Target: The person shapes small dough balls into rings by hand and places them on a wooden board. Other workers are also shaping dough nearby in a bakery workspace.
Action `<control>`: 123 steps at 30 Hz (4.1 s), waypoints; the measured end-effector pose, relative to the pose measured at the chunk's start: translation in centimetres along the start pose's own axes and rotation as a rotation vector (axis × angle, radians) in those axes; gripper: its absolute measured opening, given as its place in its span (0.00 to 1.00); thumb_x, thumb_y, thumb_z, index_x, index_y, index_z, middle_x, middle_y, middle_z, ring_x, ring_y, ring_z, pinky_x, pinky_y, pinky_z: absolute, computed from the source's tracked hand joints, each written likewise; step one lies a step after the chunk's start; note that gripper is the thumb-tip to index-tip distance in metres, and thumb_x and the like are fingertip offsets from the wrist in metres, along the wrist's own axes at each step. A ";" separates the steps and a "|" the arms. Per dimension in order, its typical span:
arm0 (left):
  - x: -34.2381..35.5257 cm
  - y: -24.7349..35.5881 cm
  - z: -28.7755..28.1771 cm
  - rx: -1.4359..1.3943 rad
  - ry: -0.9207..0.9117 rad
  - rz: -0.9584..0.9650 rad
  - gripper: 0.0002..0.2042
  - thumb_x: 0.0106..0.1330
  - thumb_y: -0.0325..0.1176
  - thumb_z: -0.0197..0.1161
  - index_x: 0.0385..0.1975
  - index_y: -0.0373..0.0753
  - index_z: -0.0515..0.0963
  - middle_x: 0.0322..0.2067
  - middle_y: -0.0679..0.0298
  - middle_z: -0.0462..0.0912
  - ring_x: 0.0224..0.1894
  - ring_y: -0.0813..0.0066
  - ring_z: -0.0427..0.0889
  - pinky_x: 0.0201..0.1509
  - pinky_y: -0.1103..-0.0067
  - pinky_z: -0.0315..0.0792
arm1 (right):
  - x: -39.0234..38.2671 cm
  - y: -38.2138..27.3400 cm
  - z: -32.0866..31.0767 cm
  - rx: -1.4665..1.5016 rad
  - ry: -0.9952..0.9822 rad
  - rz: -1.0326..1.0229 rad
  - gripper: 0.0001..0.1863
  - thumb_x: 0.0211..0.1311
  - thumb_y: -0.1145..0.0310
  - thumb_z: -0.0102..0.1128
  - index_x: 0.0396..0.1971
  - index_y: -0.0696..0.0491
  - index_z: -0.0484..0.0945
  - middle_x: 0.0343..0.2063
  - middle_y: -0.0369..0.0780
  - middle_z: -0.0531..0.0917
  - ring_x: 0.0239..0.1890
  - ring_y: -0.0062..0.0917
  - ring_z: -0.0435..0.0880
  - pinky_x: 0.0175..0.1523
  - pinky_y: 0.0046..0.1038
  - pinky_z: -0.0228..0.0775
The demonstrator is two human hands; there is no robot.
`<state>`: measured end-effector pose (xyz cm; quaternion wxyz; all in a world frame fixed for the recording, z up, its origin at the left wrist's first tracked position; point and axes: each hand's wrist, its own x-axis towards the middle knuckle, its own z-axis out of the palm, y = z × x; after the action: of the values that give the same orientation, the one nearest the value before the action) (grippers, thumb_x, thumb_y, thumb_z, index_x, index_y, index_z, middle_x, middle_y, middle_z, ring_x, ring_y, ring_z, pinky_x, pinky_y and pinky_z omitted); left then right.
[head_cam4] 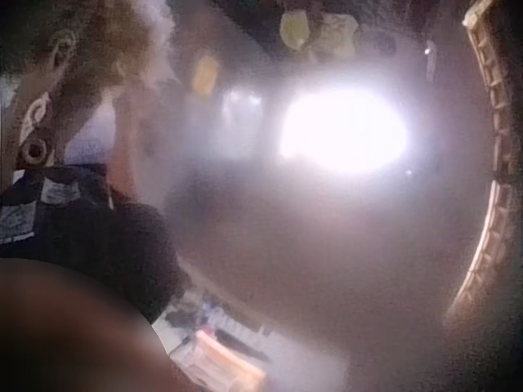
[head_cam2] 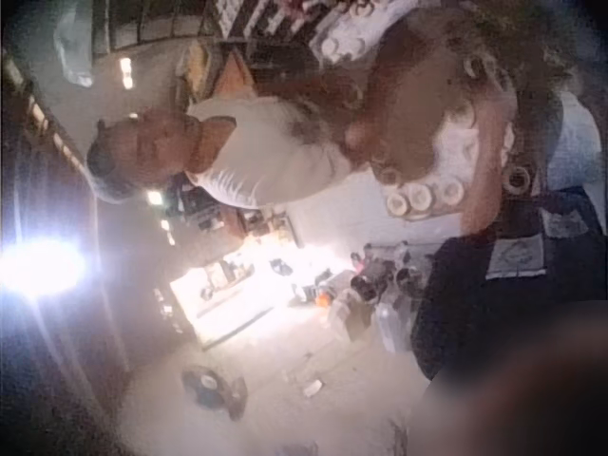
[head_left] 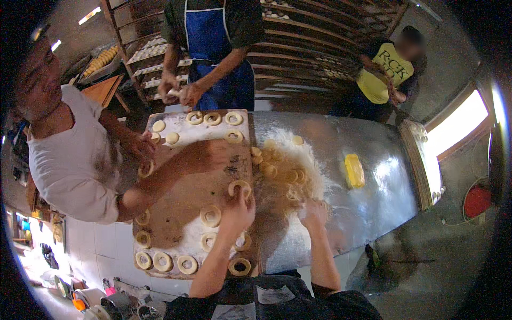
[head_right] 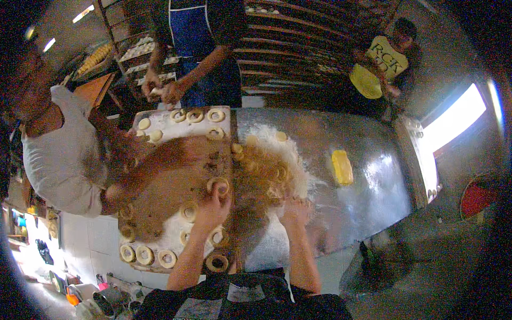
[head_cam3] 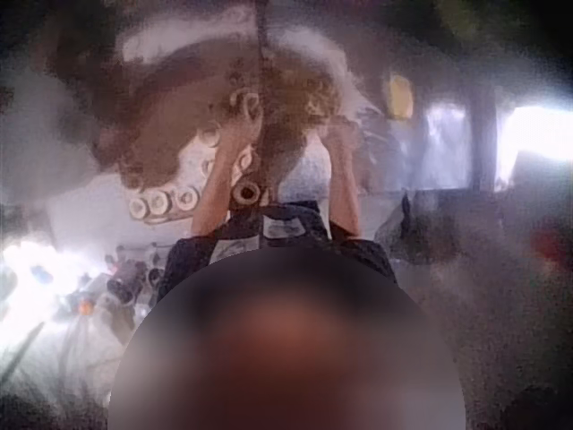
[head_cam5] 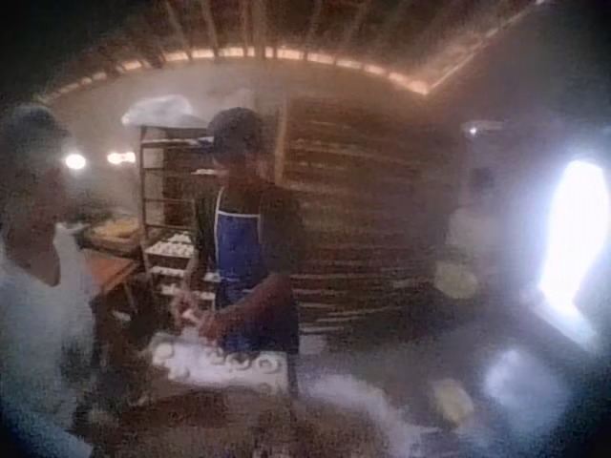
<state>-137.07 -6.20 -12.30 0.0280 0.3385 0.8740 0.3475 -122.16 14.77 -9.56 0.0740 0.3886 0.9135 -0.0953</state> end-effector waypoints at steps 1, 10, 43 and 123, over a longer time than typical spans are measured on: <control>-0.9 1.3 0.9 -0.024 -0.104 -0.049 0.21 0.63 0.37 0.64 0.54 0.38 0.71 0.36 0.44 0.81 0.36 0.46 0.82 0.39 0.58 0.75 | 0.0 0.4 0.6 0.037 -0.045 0.004 0.22 0.62 0.56 0.59 0.53 0.51 0.76 0.45 0.52 0.83 0.49 0.51 0.81 0.51 0.48 0.72; -2.4 7.2 8.0 -0.321 -0.045 0.031 0.17 0.62 0.38 0.68 0.49 0.37 0.79 0.35 0.53 0.86 0.39 0.57 0.86 0.45 0.68 0.78 | 0.9 4.4 3.4 1.304 -0.175 -0.297 0.23 0.60 0.66 0.66 0.52 0.54 0.69 0.40 0.40 0.81 0.42 0.30 0.82 0.44 0.33 0.76; -2.6 17.9 6.2 -0.438 0.289 -0.223 0.12 0.78 0.40 0.43 0.47 0.40 0.67 0.20 0.48 0.78 0.23 0.42 0.81 0.26 0.57 0.73 | -1.5 3.5 -3.7 1.937 -0.770 -0.655 0.37 0.71 0.35 0.39 0.67 0.47 0.59 0.39 0.42 0.81 0.39 0.26 0.82 0.43 0.27 0.75; 1.6 -5.5 -3.3 0.328 -0.378 -0.056 0.51 0.50 0.36 0.73 0.73 0.37 0.47 0.71 0.41 0.52 0.74 0.39 0.50 0.74 0.48 0.48 | 0.0 -12.4 6.2 0.602 0.139 -0.713 0.55 0.46 0.54 0.77 0.69 0.57 0.52 0.66 0.51 0.61 0.65 0.51 0.60 0.68 0.48 0.60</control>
<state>-142.36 -10.09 -12.91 0.1451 0.3733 0.9069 0.1306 -130.72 4.93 -14.11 -0.1408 0.0603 0.9245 -0.3490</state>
